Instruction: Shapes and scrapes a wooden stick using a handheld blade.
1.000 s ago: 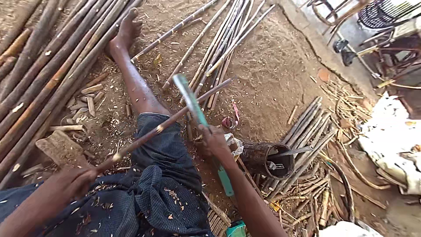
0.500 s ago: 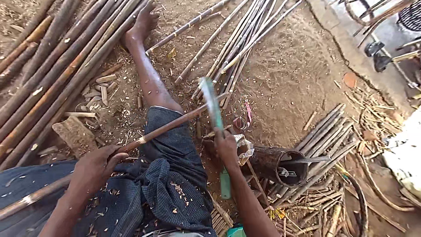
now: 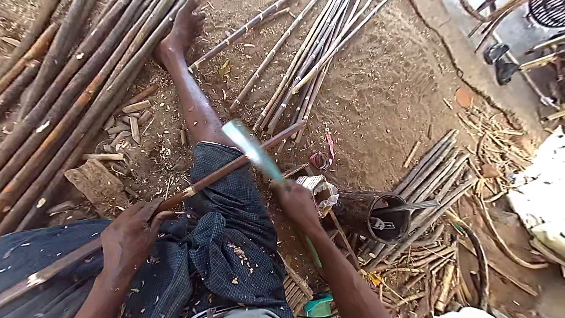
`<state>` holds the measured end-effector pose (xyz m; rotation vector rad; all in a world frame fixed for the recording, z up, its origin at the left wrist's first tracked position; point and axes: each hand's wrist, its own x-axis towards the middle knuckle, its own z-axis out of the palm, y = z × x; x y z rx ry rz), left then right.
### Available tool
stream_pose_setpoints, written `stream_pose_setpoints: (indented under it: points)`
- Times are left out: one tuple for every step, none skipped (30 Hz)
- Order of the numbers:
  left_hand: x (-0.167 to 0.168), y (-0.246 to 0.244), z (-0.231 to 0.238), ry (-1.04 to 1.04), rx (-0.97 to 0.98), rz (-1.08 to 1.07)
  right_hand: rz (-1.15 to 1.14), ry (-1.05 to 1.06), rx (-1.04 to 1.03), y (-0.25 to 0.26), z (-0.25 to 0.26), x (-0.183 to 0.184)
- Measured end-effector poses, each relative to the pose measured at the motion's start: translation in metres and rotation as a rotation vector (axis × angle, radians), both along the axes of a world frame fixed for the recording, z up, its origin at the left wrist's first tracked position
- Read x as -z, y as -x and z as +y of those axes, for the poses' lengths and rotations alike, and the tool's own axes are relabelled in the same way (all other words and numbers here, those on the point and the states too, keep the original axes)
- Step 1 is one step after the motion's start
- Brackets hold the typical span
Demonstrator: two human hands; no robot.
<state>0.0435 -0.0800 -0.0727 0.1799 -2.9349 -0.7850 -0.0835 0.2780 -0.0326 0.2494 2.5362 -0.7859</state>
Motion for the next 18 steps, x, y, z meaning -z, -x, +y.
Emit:
stream_pose_setpoints:
  points:
    - [0.003,-0.003,0.002,0.008,-0.011,0.015,0.044,0.029,0.114,0.009,0.007,0.006]
    - [0.004,-0.005,0.004,0.021,-0.021,0.023,0.068,0.047,0.154,0.009,0.007,0.008]
    - [0.003,-0.004,0.003,0.033,-0.025,0.029,0.035,0.042,0.078,0.003,0.000,0.004]
    - [0.002,-0.003,0.003,0.034,-0.017,0.023,-0.018,0.025,-0.079,-0.009,-0.011,-0.003]
    - [-0.001,-0.002,0.001,0.021,-0.005,-0.005,-0.075,-0.025,-0.248,-0.021,-0.018,-0.007]
    - [-0.004,0.002,-0.001,0.006,0.012,-0.038,-0.086,-0.055,-0.313,-0.027,-0.019,-0.009]
    - [-0.006,0.008,-0.004,-0.011,0.031,-0.070,-0.050,-0.031,-0.228,-0.023,-0.014,-0.009]
    - [-0.007,0.012,-0.007,-0.030,0.045,-0.108,0.005,0.007,-0.066,-0.011,-0.004,-0.005]
    - [-0.009,0.013,-0.011,-0.058,0.050,-0.148,0.052,0.032,0.073,-0.002,0.006,0.003]
    - [-0.012,0.013,-0.014,-0.081,0.043,-0.195,0.096,0.052,0.144,-0.003,0.012,0.012]
    - [-0.014,0.015,-0.017,-0.092,0.032,-0.225,0.092,0.050,0.102,-0.011,0.010,0.016]
    - [-0.016,0.018,-0.020,-0.092,0.026,-0.235,0.077,0.044,-0.032,-0.019,0.001,0.013]
    - [-0.018,0.019,-0.021,-0.102,0.031,-0.237,0.055,0.020,-0.190,-0.027,-0.008,0.009]
    - [-0.019,0.020,-0.021,-0.108,0.053,-0.245,0.033,-0.022,-0.295,-0.032,-0.012,0.006]
    - [-0.020,0.023,-0.021,-0.114,0.081,-0.256,0.045,-0.027,-0.282,-0.030,-0.006,0.003]
    - [-0.018,0.025,-0.020,-0.120,0.099,-0.272,0.067,-0.004,-0.166,-0.023,0.005,0.002]
    - [-0.016,0.026,-0.021,-0.122,0.106,-0.283,0.068,0.029,-0.011,-0.014,0.016,0.003]
    - [-0.014,0.026,-0.023,-0.120,0.107,-0.299,0.071,0.055,0.091,-0.008,0.020,0.008]
